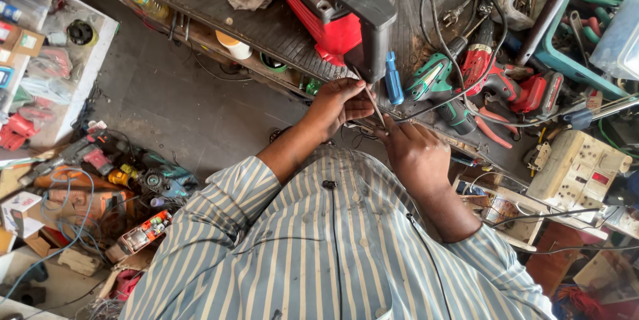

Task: The person cleans a red and grey power tool with a cloth, then uses a screwdriver to remove and reinsert screws on the tool's casing. The person handles the tool and screwdriver throughout the process.

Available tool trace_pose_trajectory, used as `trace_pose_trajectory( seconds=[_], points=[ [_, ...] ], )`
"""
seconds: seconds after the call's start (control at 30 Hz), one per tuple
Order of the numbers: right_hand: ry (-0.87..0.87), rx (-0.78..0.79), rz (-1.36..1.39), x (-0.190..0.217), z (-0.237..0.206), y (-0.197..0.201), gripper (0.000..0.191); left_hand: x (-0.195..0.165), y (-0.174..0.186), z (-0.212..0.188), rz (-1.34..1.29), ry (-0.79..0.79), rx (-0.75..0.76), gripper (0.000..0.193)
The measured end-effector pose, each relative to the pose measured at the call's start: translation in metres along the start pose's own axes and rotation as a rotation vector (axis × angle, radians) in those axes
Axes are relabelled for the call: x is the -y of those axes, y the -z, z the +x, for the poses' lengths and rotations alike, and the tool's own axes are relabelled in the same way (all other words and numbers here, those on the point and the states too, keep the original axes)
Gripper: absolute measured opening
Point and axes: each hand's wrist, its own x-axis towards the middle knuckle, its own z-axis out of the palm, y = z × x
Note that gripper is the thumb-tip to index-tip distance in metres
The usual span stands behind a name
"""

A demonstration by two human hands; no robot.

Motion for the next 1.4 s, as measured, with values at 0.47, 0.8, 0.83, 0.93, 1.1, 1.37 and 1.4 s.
trace_pose_trajectory(
  seconds=[0.47, 0.8, 0.83, 0.93, 1.1, 1.37, 1.4],
  points=[
    [-0.936, 0.186, 1.765, -0.021, -0.026, -0.066, 0.061, 0.022, -0.017, -0.005, -0.218, 0.086, 0.297, 0.025],
    [-0.262, -0.263, 0.111, 0.025, -0.017, -0.014, 0.043, 0.025, -0.029, 0.004, 0.031, 0.144, -0.016, 0.022],
    [-0.237, -0.273, 0.033, 0.028, -0.015, -0.012, 0.047, 0.023, -0.032, 0.002, 0.031, 0.149, -0.036, 0.022],
    [-0.380, -0.374, 0.114, 0.034, -0.014, -0.012, 0.054, 0.017, -0.040, -0.001, 0.054, 0.129, -0.082, 0.024],
    [-0.290, -0.288, -0.139, 0.026, -0.017, -0.023, 0.021, 0.017, -0.041, -0.002, 0.094, 0.098, -0.106, 0.028],
    [-0.398, -0.250, -0.045, 0.035, -0.017, -0.038, 0.016, 0.017, -0.037, -0.006, -0.078, 0.073, 0.026, 0.025],
    [-0.376, -0.289, -0.051, 0.036, -0.018, -0.036, 0.019, 0.016, -0.037, -0.006, -0.104, 0.074, 0.031, 0.025]
  ],
)
